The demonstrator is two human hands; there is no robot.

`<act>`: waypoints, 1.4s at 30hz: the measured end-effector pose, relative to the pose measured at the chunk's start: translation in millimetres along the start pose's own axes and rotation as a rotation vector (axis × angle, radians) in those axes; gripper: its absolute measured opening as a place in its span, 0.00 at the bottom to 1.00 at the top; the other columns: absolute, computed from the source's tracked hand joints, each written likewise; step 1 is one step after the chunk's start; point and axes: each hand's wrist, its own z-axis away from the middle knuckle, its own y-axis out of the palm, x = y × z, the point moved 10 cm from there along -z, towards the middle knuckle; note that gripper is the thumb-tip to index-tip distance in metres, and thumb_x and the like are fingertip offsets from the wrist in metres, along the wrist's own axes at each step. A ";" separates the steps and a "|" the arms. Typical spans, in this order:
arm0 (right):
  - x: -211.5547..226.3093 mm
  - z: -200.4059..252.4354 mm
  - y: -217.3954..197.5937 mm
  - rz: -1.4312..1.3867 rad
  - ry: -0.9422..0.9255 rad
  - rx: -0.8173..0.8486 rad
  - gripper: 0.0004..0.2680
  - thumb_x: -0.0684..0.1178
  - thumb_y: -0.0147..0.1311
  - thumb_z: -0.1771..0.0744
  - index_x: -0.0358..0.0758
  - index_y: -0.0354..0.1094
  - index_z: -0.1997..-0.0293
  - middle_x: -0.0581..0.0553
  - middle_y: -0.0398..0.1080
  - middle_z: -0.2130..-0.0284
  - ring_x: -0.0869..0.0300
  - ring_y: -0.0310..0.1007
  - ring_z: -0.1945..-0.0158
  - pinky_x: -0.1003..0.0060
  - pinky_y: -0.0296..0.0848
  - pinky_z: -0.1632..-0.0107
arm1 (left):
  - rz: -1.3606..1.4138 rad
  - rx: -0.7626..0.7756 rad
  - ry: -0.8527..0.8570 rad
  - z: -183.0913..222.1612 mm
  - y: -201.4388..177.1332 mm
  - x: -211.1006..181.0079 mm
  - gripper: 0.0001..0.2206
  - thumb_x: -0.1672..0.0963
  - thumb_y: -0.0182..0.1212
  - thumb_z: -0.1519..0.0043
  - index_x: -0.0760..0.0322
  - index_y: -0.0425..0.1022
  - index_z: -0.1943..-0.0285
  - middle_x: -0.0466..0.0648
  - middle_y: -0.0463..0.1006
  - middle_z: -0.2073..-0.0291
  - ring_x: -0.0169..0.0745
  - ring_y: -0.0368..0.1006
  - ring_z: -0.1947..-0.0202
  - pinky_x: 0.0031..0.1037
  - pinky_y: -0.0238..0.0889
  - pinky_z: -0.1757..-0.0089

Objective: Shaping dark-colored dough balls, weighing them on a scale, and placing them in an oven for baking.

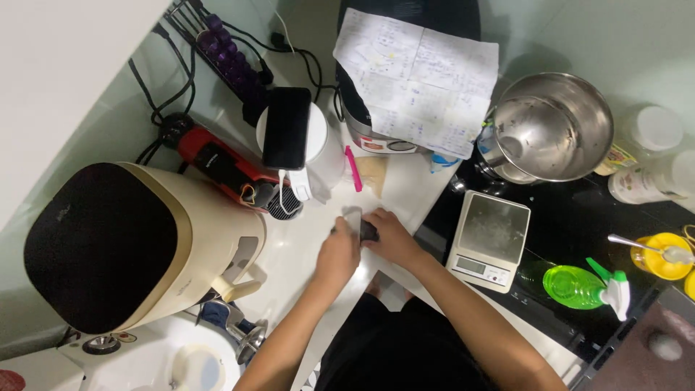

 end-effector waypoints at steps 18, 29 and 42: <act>-72.8 125.4 -160.6 0.271 0.232 -0.598 0.17 0.45 0.64 0.39 0.44 0.71 0.45 0.39 0.65 0.51 0.45 0.68 0.46 0.53 0.70 0.44 | 0.733 -0.076 -0.275 65.3 -6.6 14.4 0.19 0.60 0.57 0.37 0.72 0.62 0.38 0.58 0.82 0.65 0.42 0.80 0.72 0.31 0.73 0.70; -15.0 17.3 -20.0 0.309 0.018 -0.235 0.24 0.54 0.62 0.36 0.36 0.61 0.35 0.31 0.65 0.44 0.35 0.61 0.41 0.36 0.56 0.39 | 0.409 -0.502 -0.229 11.2 84.1 109.5 0.17 0.58 0.57 0.33 0.80 0.56 0.48 0.62 0.73 0.73 0.58 0.72 0.70 0.41 0.66 0.58; -29.5 44.8 9.4 -0.320 0.073 -0.084 0.18 0.36 0.57 0.36 0.36 0.61 0.40 0.39 0.63 0.48 0.54 0.74 0.53 0.63 0.77 0.51 | 0.310 -0.192 -0.190 80.5 -8.9 29.3 0.15 0.55 0.59 0.33 0.75 0.60 0.52 0.56 0.73 0.79 0.41 0.69 0.82 0.33 0.64 0.76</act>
